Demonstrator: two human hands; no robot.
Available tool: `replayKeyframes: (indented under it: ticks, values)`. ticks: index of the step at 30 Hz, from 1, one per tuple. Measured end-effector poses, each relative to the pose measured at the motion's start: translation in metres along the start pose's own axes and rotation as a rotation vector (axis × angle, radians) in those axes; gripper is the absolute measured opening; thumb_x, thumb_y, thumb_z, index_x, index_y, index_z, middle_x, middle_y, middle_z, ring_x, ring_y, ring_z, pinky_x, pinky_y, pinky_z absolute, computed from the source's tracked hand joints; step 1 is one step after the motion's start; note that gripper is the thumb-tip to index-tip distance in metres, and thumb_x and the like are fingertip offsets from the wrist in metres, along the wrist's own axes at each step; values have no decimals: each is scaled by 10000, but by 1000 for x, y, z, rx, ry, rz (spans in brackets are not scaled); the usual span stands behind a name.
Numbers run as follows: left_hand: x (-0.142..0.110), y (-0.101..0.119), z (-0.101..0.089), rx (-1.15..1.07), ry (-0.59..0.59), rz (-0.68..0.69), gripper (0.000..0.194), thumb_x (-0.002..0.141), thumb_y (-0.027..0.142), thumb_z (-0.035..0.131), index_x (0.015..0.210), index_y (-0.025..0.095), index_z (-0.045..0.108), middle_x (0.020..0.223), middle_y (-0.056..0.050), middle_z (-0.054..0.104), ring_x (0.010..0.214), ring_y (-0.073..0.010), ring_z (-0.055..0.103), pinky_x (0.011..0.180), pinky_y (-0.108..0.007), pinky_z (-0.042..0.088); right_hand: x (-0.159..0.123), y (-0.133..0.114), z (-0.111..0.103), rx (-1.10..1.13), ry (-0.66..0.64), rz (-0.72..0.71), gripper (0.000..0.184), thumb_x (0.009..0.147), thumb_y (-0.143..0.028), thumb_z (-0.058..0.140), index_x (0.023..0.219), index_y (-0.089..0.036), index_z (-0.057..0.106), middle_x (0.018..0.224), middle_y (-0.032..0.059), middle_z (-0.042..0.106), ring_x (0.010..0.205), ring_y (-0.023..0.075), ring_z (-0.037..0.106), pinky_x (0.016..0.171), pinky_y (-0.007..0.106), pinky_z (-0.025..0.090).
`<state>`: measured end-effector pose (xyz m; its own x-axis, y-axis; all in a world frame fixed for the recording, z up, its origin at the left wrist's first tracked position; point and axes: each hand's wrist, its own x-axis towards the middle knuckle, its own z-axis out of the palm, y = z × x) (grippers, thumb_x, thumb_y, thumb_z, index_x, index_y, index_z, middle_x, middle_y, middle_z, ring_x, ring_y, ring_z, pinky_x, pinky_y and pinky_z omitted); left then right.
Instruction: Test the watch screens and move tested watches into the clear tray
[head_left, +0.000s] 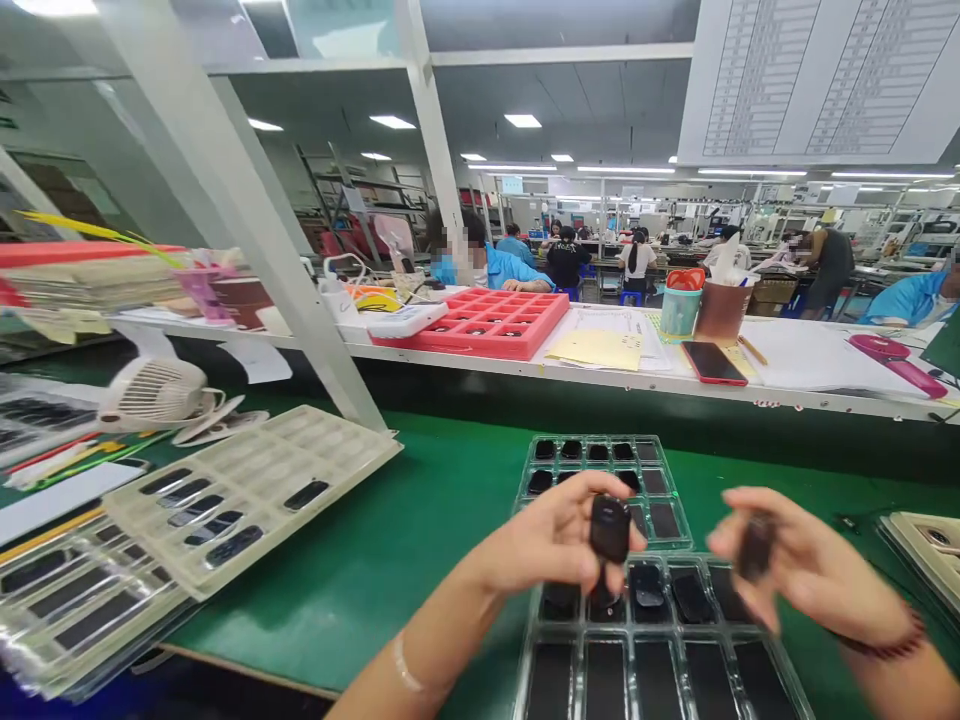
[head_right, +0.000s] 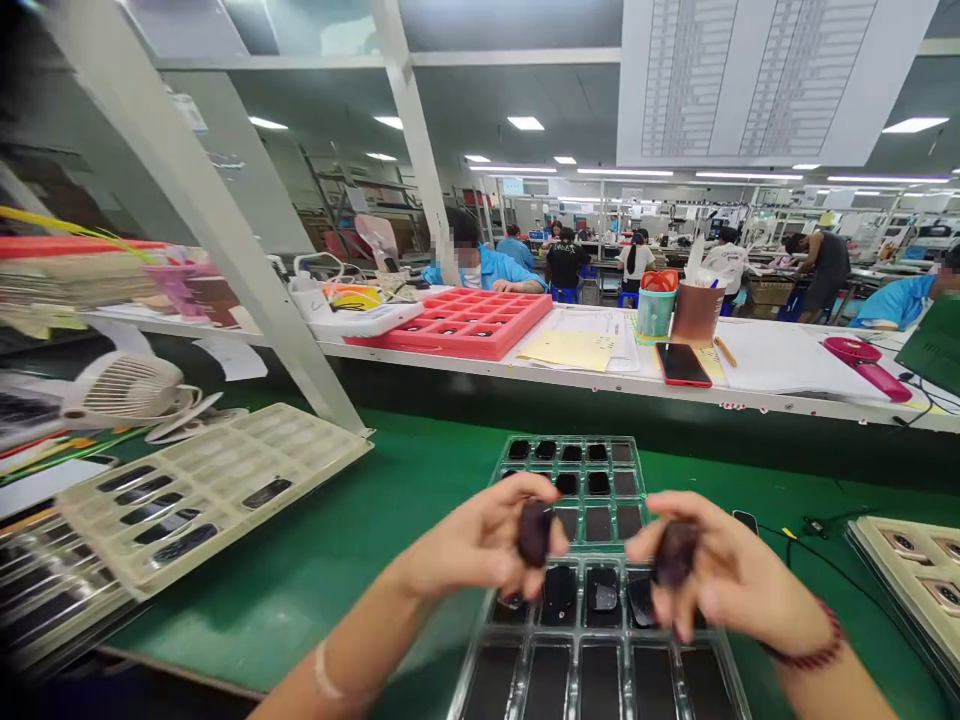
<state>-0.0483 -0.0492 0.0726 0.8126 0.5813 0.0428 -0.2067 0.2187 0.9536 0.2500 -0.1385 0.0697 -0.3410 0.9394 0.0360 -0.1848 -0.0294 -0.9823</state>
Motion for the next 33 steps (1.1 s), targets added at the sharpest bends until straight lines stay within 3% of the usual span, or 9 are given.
replayKeyframes:
  ticks: [2, 5, 8, 11, 21, 28, 33]
  values:
    - [37, -16, -8, 50, 9, -1, 668, 628, 339, 831, 1206, 207, 523, 1019, -91, 685, 734, -178, 705, 541, -202, 464, 39, 21, -5, -23, 44, -8, 616, 725, -490, 798, 1246, -230, 595, 1161, 140, 669, 741, 187, 674, 568, 291, 540]
    - [64, -50, -16, 193, 185, -39, 333, 780, 369, 668, 1007, 136, 598, 865, -69, 691, 558, -100, 633, 459, -175, 354, 74, 61, -10, -69, 177, 48, 456, 795, -535, 712, 1080, -184, 646, 968, 87, 704, 575, 125, 634, 513, 259, 496]
    - [68, -81, -19, 249, 245, -70, 277, 767, 307, 659, 980, 141, 599, 850, -48, 683, 551, -95, 617, 460, -182, 337, 80, 91, -13, -67, 194, 67, 465, 786, -534, 711, 1092, -192, 636, 969, 68, 696, 591, 134, 647, 527, 276, 508]
    - [67, -98, -19, 240, 251, -87, 323, 726, 253, 685, 1017, 151, 590, 840, -37, 680, 555, -96, 610, 469, -188, 346, 74, 101, -15, -75, 179, 59, 461, 791, -471, 723, 1162, -217, 620, 991, 57, 683, 681, 159, 668, 572, 300, 535]
    - [65, -101, -19, 186, 286, -79, 369, 703, 179, 691, 1048, 156, 562, 823, -29, 660, 560, -88, 587, 486, -191, 349, 70, 102, -17, -194, 161, 42, 433, 849, -400, 658, 1228, -206, 582, 1065, 89, 678, 717, 180, 671, 643, 356, 550]
    - [65, -102, -20, 143, 285, -39, 400, 694, 227, 735, 1050, 156, 567, 818, -19, 647, 561, -79, 564, 543, -211, 387, 67, 103, -13, -221, 164, 47, 448, 834, -400, 681, 1227, -205, 592, 1041, 88, 684, 706, 187, 678, 627, 357, 559]
    - [65, -99, -20, 123, 285, -27, 591, 744, 388, 718, 1264, 169, 542, 1044, -95, 658, 686, -136, 640, 534, -222, 401, 67, 102, -17, -135, 205, 56, 554, 862, -450, 659, 1366, -251, 546, 1220, 99, 637, 842, 204, 680, 733, 381, 574]
